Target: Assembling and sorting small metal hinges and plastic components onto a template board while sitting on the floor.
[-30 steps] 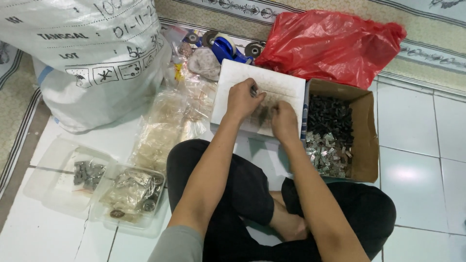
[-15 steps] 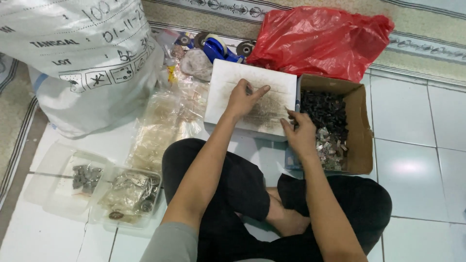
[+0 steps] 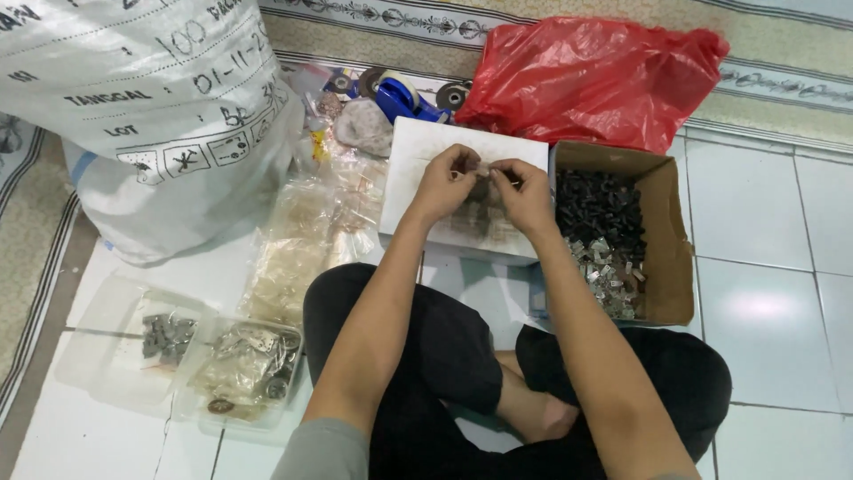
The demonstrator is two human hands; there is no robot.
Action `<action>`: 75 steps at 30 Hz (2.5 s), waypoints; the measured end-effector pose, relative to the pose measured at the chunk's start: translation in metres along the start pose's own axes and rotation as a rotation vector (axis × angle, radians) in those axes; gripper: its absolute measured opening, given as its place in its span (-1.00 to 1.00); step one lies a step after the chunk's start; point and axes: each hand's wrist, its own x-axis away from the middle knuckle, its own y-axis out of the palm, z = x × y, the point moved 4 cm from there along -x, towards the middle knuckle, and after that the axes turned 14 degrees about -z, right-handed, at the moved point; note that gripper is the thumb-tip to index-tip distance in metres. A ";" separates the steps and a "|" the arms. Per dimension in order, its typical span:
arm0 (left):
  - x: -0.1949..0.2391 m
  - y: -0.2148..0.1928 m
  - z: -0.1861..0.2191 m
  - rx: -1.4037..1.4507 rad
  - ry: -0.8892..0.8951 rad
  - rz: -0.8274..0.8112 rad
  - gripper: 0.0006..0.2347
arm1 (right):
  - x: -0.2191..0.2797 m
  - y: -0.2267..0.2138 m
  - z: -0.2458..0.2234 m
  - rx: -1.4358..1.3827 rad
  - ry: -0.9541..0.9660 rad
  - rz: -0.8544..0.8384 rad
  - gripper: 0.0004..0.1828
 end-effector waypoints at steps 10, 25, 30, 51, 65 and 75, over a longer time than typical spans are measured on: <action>0.017 0.002 0.035 -0.195 0.069 -0.006 -0.91 | -0.004 -0.011 -0.006 0.059 -0.038 -0.148 -0.92; 0.035 0.009 0.078 -0.787 0.368 0.163 -0.93 | 0.023 -0.008 -0.056 0.627 -0.510 0.071 -0.93; 0.022 0.030 0.011 -0.957 -0.159 -0.241 -0.81 | 0.050 0.014 0.006 0.603 -0.267 -0.234 -0.78; 0.051 0.053 0.010 -0.984 -0.596 -0.440 -0.41 | 0.055 0.048 0.046 0.939 -0.008 -0.221 -0.26; 0.013 0.050 -0.020 -0.933 -0.264 -0.074 -0.54 | 0.010 0.034 0.082 0.381 0.114 -0.018 -0.64; 0.003 0.036 -0.047 0.110 -0.276 -0.009 -0.63 | 0.017 0.023 0.078 -0.914 0.278 0.158 -0.85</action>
